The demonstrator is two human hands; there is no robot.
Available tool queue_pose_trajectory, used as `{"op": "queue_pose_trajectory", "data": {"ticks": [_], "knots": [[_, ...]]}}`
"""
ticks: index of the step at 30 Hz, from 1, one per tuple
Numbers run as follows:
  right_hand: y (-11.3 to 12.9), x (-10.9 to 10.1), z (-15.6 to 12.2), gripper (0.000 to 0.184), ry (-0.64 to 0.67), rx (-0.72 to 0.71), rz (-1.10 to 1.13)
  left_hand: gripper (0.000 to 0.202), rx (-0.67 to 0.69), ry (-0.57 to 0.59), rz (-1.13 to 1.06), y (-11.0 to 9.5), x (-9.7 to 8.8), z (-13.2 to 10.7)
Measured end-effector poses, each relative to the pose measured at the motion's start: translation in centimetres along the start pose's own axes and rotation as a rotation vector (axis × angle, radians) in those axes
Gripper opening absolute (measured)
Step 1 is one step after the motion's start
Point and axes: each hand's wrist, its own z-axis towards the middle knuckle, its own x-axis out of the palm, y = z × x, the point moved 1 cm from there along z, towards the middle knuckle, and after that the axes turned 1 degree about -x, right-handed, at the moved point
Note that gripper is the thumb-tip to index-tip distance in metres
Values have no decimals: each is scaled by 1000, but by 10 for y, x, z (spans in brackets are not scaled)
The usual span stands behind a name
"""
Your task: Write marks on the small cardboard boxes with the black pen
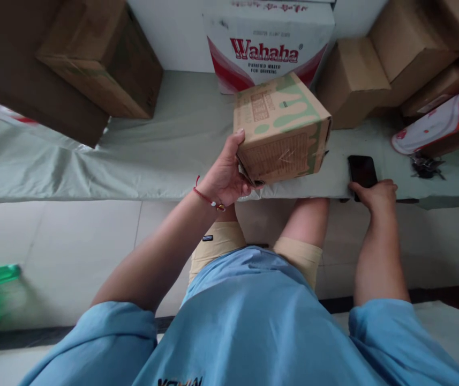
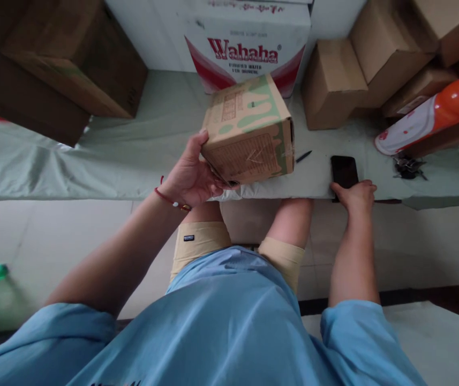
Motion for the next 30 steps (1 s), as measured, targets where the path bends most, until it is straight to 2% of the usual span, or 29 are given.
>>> {"op": "queue_pose_trajectory", "data": {"ticks": [3, 6, 8, 11, 14, 16, 19, 23, 30], "knots": [[-10, -3, -11, 69, -6, -4, 57, 89, 19, -3, 28, -1, 1, 1], [-20, -1, -45, 71, -24, -103, 243, 90, 27, 9, 50, 1, 1, 4], [-23, 5, -84, 79, -1, -217, 411, 90, 31, 10, 75, 3, 2, 7], [-19, 15, -159, 95, 37, -396, 644, 91, 90, -4, 119, 4, 6, 11], [0, 22, -225, 97, 24, -598, 710, 94, 137, 2, 157, 3, 11, 14], [17, 23, -252, 98, -40, -737, 720, 95, 138, -4, 177, 2, 14, 16], [42, 22, -266, 94, -160, -874, 715, 98, 149, -22, 171, 4, 15, 19], [61, 20, -263, 91, -268, -901, 677, 99, 191, -26, 136, 10, 13, 23], [66, 23, -275, 87, -247, -845, 642, 100, 238, 7, 136, 11, 15, 24]]}}
